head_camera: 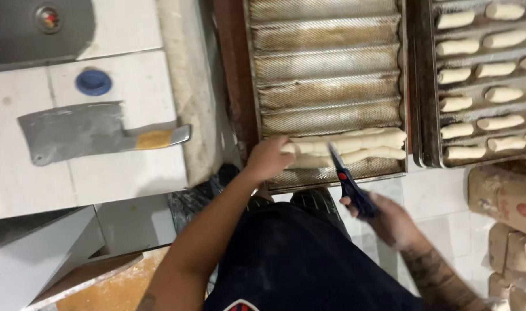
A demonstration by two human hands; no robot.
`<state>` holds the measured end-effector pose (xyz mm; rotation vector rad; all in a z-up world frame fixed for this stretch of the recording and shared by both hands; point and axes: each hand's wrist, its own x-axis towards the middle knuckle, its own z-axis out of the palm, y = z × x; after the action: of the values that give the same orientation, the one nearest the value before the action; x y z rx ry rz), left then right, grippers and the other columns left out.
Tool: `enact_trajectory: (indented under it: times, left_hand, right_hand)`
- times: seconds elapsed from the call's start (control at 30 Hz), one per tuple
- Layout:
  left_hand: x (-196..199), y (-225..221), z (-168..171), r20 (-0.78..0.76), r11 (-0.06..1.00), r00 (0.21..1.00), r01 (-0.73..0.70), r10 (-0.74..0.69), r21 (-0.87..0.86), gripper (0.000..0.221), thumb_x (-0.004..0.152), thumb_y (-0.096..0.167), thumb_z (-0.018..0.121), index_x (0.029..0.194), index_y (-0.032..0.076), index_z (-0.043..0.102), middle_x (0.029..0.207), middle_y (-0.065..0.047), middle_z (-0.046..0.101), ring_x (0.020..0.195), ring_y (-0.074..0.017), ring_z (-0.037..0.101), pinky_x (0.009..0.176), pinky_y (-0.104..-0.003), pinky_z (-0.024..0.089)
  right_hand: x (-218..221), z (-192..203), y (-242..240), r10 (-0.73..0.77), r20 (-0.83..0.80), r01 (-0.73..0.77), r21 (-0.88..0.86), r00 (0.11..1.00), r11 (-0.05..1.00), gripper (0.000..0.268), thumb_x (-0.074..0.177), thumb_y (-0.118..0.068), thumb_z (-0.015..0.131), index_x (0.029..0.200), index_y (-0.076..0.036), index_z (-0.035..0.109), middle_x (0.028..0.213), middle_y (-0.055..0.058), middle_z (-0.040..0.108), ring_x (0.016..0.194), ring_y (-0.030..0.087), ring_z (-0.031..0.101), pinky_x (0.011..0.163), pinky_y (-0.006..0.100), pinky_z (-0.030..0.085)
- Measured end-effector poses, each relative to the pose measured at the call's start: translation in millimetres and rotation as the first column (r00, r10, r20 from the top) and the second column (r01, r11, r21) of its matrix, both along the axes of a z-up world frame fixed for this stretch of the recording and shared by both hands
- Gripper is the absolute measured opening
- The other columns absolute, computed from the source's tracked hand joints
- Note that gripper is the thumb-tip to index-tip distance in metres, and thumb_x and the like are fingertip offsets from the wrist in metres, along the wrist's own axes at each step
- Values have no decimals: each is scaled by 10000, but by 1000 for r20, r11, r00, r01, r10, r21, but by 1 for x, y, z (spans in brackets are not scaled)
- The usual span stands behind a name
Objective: Cutting dough into small pieces and arranging them on baking trays for baking.
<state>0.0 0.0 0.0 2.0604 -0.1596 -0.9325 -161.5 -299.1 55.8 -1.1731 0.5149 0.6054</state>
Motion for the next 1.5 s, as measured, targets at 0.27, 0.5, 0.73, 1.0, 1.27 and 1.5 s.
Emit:
enact_trajectory:
  times: [0.27,0.5,0.73,1.0,1.27,1.5]
  left_hand:
    - [-1,-17,31,9,986,992,-124,125,-114,531,909,266,644,1411,99,605,1317,-235,636,1262,-500,579,1065,-591,472]
    - [-9,-26,45,85,985,985,-141,150,-102,472,914,196,705,1353,39,626,1307,-254,623,1248,-492,591,1026,-607,493]
    - [-11,-22,45,186,981,975,-85,117,-172,414,913,103,680,1313,12,629,1185,-259,639,1150,-516,621,958,-629,511]
    - [35,-43,34,688,978,720,-191,85,80,661,886,135,798,1473,26,516,1338,-274,516,1241,-461,535,1024,-616,450]
    - [13,-79,-40,683,934,639,275,-355,228,345,818,231,804,1117,81,723,954,-84,575,881,-291,637,769,-461,550]
    - [28,-106,18,429,962,862,258,-269,85,402,761,293,784,1079,52,732,962,-106,581,814,-404,710,670,-508,622]
  right_hand:
    - [-14,-16,28,77,12,-77,296,997,952,793,855,-634,654,1258,43,564,991,193,628,803,248,566,693,372,432]
    - [2,-96,44,163,71,-176,525,984,833,878,799,-844,534,1226,-81,451,1032,131,629,931,275,668,610,290,448]
    - [43,-74,64,163,134,-210,553,977,806,668,888,-739,561,1109,-111,502,1007,143,699,920,278,730,591,265,438]
    - [-12,-134,20,32,166,-61,172,986,983,400,979,-333,632,1198,-11,536,782,298,739,644,344,765,513,316,513]
    - [-6,-62,-15,137,124,-168,298,983,940,590,996,-444,545,1363,14,487,940,272,742,838,336,730,569,299,422]
    - [19,-64,-14,108,124,-153,453,986,878,602,949,-602,564,1143,-33,534,1008,191,692,927,277,676,585,257,403]
